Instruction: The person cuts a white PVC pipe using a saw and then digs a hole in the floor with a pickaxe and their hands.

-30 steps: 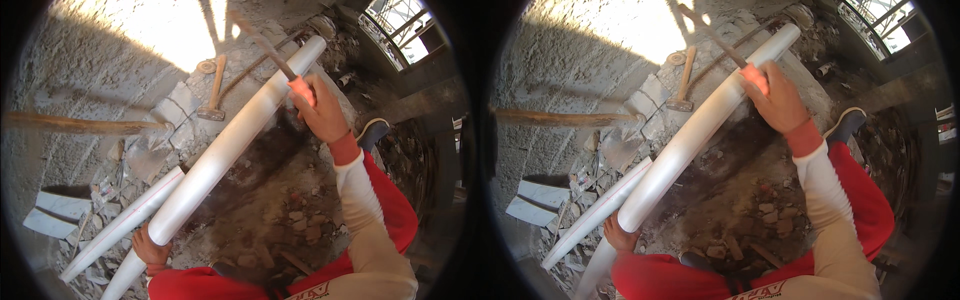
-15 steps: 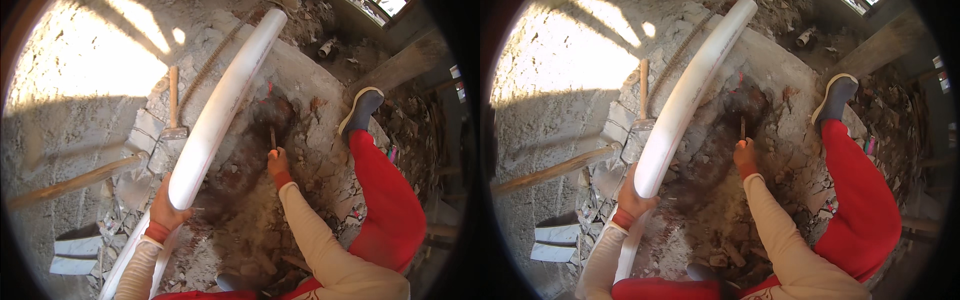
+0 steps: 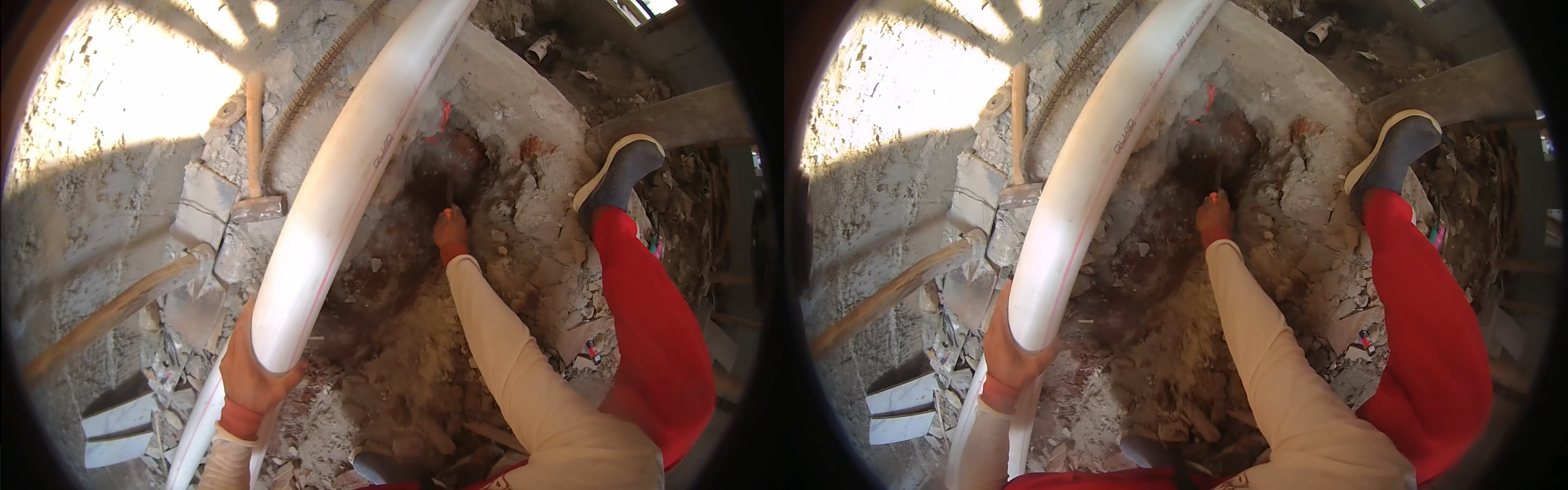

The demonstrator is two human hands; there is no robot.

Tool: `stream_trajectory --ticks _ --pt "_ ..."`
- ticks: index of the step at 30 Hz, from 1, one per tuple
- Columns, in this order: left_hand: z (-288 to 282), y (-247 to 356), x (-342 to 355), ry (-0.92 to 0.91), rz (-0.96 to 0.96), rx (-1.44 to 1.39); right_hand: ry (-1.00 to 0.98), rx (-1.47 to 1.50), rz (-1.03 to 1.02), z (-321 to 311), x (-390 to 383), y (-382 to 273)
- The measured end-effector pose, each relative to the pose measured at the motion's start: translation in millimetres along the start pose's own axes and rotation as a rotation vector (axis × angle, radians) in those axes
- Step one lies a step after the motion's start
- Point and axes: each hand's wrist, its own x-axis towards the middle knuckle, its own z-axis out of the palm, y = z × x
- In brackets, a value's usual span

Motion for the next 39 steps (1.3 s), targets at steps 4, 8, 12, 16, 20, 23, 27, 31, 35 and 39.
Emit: stream_trajectory --ticks 4,8,12,16,20,23,27,31,35,39 --pt "2 -2 0 -0.016 -0.020 0.002 0.111 -0.011 -0.050 16 -1 -4" --pt "2 -5 -3 -0.007 0.006 -0.004 0.073 -0.005 0.006 30 12 -16" --pt "4 -2 3 -0.006 0.020 -0.006 0.143 0.077 -0.010 28 39 -2" --pt "0 1 5 0.012 0.002 -0.017 0.145 -0.050 -0.039 22 24 0" --pt "-2 1 -1 0.003 -0.038 -0.031 0.043 0.002 -0.072 30 -26 4" --pt "-1 1 1 -0.003 -0.035 -0.011 0.076 0.078 -0.064 39 -19 3" --pt "3 -2 2 -0.023 -0.028 -0.026 0.133 0.094 -0.005 62 -5 -18" --pt "-1 -7 -1 -0.058 -0.062 -0.036 0.081 0.206 0.099 82 10 -41" --pt "1 -9 -1 -0.068 -0.047 -0.056 0.326 0.279 0.038 121 23 -32" --pt "0 -11 2 -0.064 -0.036 -0.086 0.319 0.363 0.021 138 44 -7"
